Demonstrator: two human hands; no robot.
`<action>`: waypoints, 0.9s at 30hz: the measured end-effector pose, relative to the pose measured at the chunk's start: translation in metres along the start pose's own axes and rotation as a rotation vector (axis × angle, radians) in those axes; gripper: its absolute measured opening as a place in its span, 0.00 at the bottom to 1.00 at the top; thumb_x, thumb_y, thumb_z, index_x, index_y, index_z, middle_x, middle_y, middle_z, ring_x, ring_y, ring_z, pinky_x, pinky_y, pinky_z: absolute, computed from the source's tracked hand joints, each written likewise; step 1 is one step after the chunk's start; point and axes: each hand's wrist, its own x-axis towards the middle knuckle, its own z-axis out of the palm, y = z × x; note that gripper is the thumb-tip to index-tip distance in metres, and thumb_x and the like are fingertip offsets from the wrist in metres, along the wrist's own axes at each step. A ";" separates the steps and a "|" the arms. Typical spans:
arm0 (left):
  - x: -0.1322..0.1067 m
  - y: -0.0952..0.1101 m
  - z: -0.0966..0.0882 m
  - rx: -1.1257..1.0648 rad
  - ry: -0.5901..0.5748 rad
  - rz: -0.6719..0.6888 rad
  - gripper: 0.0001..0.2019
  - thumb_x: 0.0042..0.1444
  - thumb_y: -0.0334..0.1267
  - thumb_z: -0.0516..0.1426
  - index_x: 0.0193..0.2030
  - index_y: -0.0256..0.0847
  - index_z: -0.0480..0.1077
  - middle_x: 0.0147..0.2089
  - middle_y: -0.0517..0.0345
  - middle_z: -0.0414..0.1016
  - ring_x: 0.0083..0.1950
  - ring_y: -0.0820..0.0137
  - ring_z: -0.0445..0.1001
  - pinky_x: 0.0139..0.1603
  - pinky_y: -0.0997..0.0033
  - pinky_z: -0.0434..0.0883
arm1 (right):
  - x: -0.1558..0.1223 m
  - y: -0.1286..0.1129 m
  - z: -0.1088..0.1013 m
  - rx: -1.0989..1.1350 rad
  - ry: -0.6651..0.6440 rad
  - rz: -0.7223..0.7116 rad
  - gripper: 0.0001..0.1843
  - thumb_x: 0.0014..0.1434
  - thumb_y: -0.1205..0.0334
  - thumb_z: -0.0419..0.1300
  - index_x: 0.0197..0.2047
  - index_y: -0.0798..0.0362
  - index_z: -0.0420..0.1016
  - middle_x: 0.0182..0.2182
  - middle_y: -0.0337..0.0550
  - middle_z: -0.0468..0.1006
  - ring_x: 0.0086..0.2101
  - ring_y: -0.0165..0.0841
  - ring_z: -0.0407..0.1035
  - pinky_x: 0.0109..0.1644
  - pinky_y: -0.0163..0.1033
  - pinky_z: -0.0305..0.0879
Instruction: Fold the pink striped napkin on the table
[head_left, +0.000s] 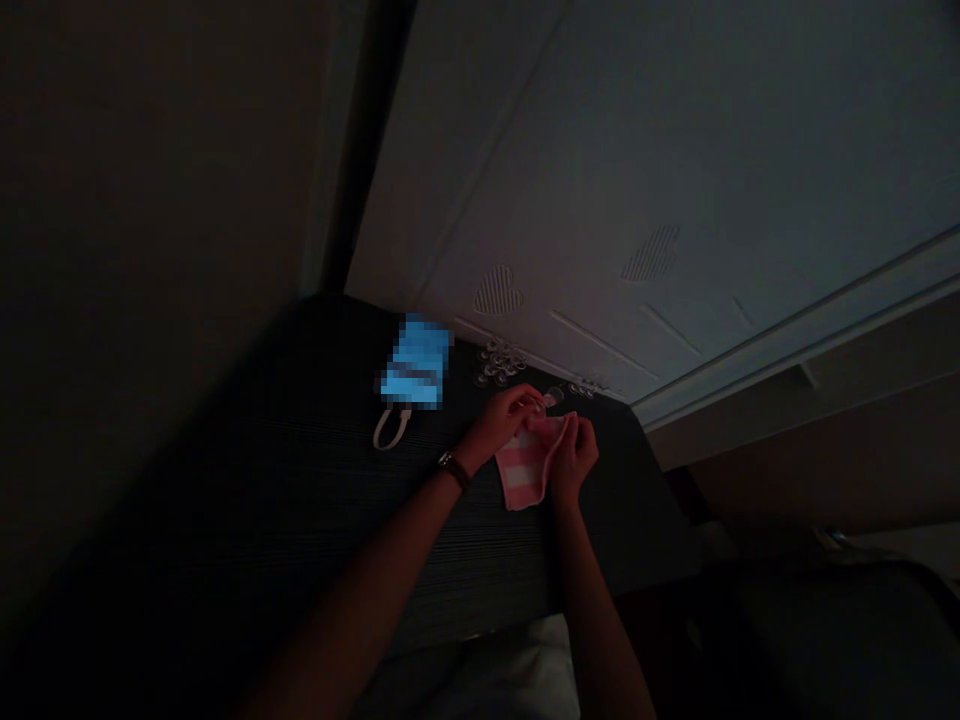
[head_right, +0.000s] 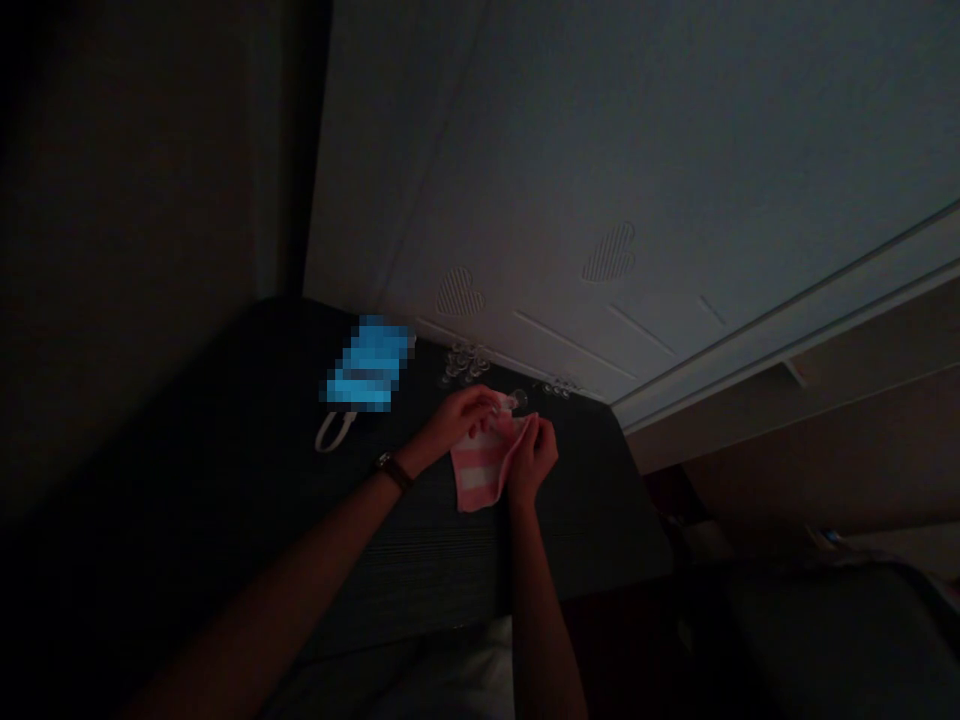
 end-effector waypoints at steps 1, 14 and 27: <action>0.001 -0.002 0.000 -0.045 -0.025 -0.024 0.10 0.53 0.31 0.50 0.41 0.38 0.67 0.33 0.59 0.72 0.28 0.77 0.69 0.25 0.80 0.64 | 0.001 0.001 0.000 0.006 0.016 0.008 0.18 0.60 0.51 0.47 0.29 0.55 0.66 0.24 0.37 0.66 0.27 0.27 0.58 0.31 0.32 0.54; -0.004 -0.003 0.003 -0.101 -0.278 -0.075 0.08 0.50 0.33 0.53 0.36 0.34 0.71 0.33 0.57 0.72 0.28 0.77 0.69 0.24 0.80 0.64 | 0.010 0.027 -0.004 0.244 0.159 0.177 0.19 0.56 0.46 0.47 0.26 0.54 0.59 0.22 0.33 0.58 0.23 0.25 0.52 0.27 0.31 0.55; -0.007 -0.008 0.006 0.185 -0.152 -0.004 0.08 0.49 0.37 0.57 0.34 0.36 0.71 0.34 0.57 0.75 0.36 0.71 0.72 0.37 0.75 0.67 | 0.006 0.013 0.000 0.169 0.026 0.079 0.19 0.59 0.48 0.45 0.27 0.55 0.62 0.23 0.36 0.61 0.26 0.26 0.55 0.30 0.31 0.56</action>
